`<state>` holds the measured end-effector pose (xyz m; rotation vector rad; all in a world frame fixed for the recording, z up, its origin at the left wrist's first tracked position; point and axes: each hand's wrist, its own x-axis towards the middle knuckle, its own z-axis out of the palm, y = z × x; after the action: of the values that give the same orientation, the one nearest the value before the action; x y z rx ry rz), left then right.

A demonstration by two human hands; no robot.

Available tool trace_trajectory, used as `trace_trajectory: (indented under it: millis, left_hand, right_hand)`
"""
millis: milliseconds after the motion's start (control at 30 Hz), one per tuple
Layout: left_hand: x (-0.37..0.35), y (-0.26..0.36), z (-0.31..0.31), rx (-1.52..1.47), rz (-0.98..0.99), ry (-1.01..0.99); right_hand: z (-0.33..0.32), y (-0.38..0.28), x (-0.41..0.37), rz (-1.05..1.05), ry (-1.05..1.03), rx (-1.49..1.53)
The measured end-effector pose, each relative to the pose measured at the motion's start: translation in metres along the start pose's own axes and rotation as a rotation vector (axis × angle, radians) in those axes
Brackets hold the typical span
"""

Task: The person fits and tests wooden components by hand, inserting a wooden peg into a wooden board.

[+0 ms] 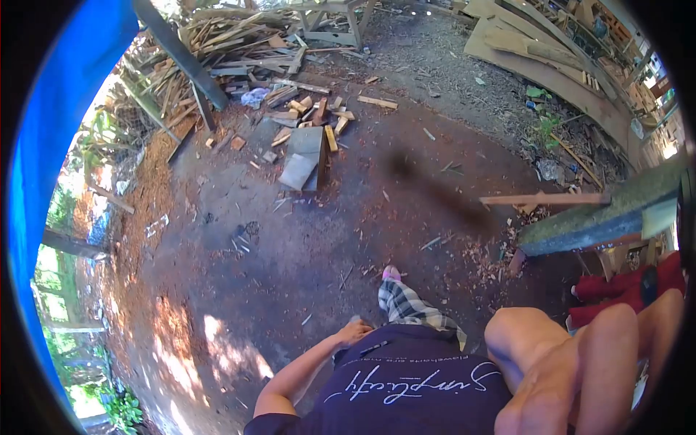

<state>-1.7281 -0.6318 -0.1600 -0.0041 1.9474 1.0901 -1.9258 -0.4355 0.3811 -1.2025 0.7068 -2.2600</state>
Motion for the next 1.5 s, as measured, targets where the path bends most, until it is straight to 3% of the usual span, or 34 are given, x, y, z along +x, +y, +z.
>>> trace_trajectory:
  millis: [33, 200, 300, 367, 500, 567, 700, 867, 933, 1033, 1067, 1167, 1200, 1233, 1267, 1333, 1500]
  left_hand:
    - [0.010, 0.012, -0.020, 0.049, 0.050, 0.098]
    - [0.044, 0.084, -0.153, 0.281, 0.018, 0.109]
    - [0.086, 0.089, -0.213, 0.211, 0.083, 0.214]
    - [0.112, 0.103, -0.262, 0.007, 0.029, 0.433]
    - [0.191, 0.129, -0.405, -0.261, 0.017, 0.249]
    - [0.200, 0.182, -0.470, -0.220, -0.048, 0.403]
    - [0.261, 0.224, -0.568, -0.104, 0.073, 0.343]
    - [0.349, 0.286, -0.669, 0.038, 0.099, 0.275]
    - [0.396, 0.302, -0.697, 0.077, 0.088, 0.287]
    - [0.471, 0.319, -0.731, 0.188, 0.039, 0.242]
    - [0.496, 0.326, -0.745, 0.183, 0.049, 0.250]
    - [0.546, 0.360, -0.787, 0.088, -0.131, 0.270]
    - [0.558, 0.374, -0.809, 0.083, -0.128, 0.268]
    - [0.565, 0.386, -0.824, 0.126, -0.132, 0.383]
    - [0.568, 0.397, -0.833, 0.157, -0.144, 0.491]
    - [0.568, 0.425, -0.872, 0.041, -0.230, 0.566]
    - [0.624, 0.382, -0.920, -0.332, -0.274, 0.727]
  right_hand:
    - [-0.020, -0.002, 0.020, 0.004, 0.000, -0.001]
    - [-0.115, -0.004, 0.115, 0.066, 0.027, -0.027]
    - [-0.174, 0.005, 0.162, 0.136, 0.103, -0.093]
    - [-0.212, 0.020, 0.192, 0.222, 0.198, -0.180]
    - [-0.271, 0.044, 0.257, 0.443, 0.394, -0.483]
    - [-0.301, 0.043, 0.297, 0.353, 0.262, -0.656]
    - [-0.373, 0.032, 0.366, 0.172, 0.086, -0.937]
    - [-0.510, 0.045, 0.407, -0.129, 0.122, -0.498]
    - [-0.563, 0.034, 0.420, -0.165, 0.127, -0.423]
    - [-0.654, -0.003, 0.453, 0.083, 0.243, -0.271]
    - [-0.703, -0.013, 0.461, 0.057, 0.154, -0.120]
    - [-0.828, -0.023, 0.468, -0.090, 0.298, -0.182]
    - [-0.872, -0.027, 0.475, 0.035, 0.341, -0.406]
    - [-0.912, -0.026, 0.475, 0.195, 0.493, -0.539]
    - [-0.961, -0.018, 0.469, 0.325, 0.513, -0.556]
    - [-1.031, -0.004, 0.457, 0.539, 0.681, -0.416]
    - [-1.153, 0.035, 0.463, 0.796, 0.814, -0.342]
